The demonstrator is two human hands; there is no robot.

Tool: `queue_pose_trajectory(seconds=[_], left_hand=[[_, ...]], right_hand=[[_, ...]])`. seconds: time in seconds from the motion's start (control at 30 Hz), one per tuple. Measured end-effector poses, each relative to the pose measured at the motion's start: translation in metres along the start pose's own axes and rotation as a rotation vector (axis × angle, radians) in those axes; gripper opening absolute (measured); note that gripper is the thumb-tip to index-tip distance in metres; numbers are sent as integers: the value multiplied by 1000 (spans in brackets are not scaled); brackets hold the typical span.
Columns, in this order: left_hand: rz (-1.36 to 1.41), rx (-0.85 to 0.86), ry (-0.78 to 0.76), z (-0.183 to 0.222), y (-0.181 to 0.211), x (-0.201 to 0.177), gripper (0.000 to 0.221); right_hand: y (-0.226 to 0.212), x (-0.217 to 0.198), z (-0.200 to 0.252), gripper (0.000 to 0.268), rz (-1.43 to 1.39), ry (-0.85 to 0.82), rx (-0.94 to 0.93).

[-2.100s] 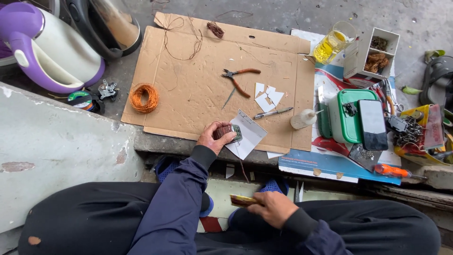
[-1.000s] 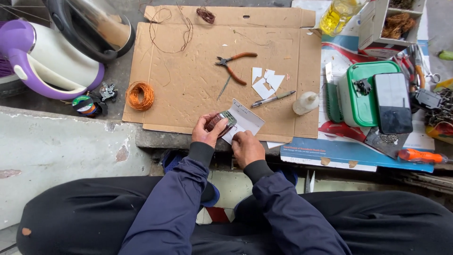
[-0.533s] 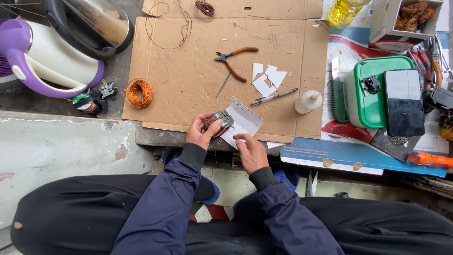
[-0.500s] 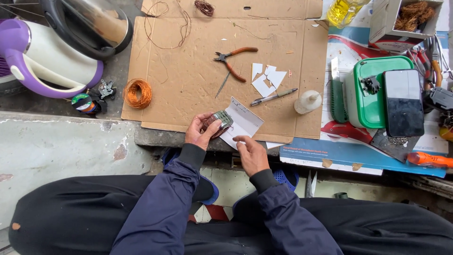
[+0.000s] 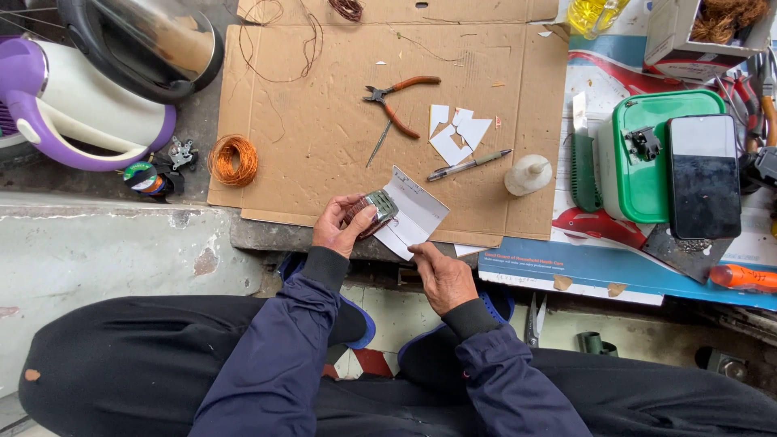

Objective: Wrapping a copper wire coil with thin plastic or paper insulation strips for repair or assembly.

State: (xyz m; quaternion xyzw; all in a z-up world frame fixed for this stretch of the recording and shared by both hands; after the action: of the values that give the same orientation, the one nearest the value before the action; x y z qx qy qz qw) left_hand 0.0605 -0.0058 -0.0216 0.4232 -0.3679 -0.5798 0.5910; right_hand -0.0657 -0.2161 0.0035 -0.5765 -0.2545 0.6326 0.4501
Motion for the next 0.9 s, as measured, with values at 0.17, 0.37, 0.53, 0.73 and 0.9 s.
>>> queue_pose_trajectory(seconds=[0.17, 0.37, 0.53, 0.73, 0.9], left_hand=[[-13, -3, -14, -6, -4, -1, 53], [-2, -1, -25, -7, -3, 0, 52], [-4, 14, -32, -12, -10, -1, 53], [-61, 30, -59, -16, -14, 4, 57], [-102, 90, -124, -34, -19, 15, 57]], right_hand=[[5, 1, 0, 18, 167, 20, -61], [3, 8, 20, 15, 313, -29, -26], [6, 2, 35, 12, 319, -33, 36], [19, -6, 57, 13, 490, -48, 126], [13, -10, 46, 18, 533, -74, 125]])
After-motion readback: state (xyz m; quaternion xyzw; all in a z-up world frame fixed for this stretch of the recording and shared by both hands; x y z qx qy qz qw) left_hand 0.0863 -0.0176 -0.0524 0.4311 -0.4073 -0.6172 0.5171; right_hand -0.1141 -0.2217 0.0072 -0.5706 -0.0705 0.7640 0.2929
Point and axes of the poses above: each hand's wrist, its own z-axis away from the middle knuckle, its own x-axis out of the palm, y = z × x, the point moved 8 cm from there along -z, towards the middle knuckle, and after that the axes turned 6 degrees about y, right-handed, at the moved point
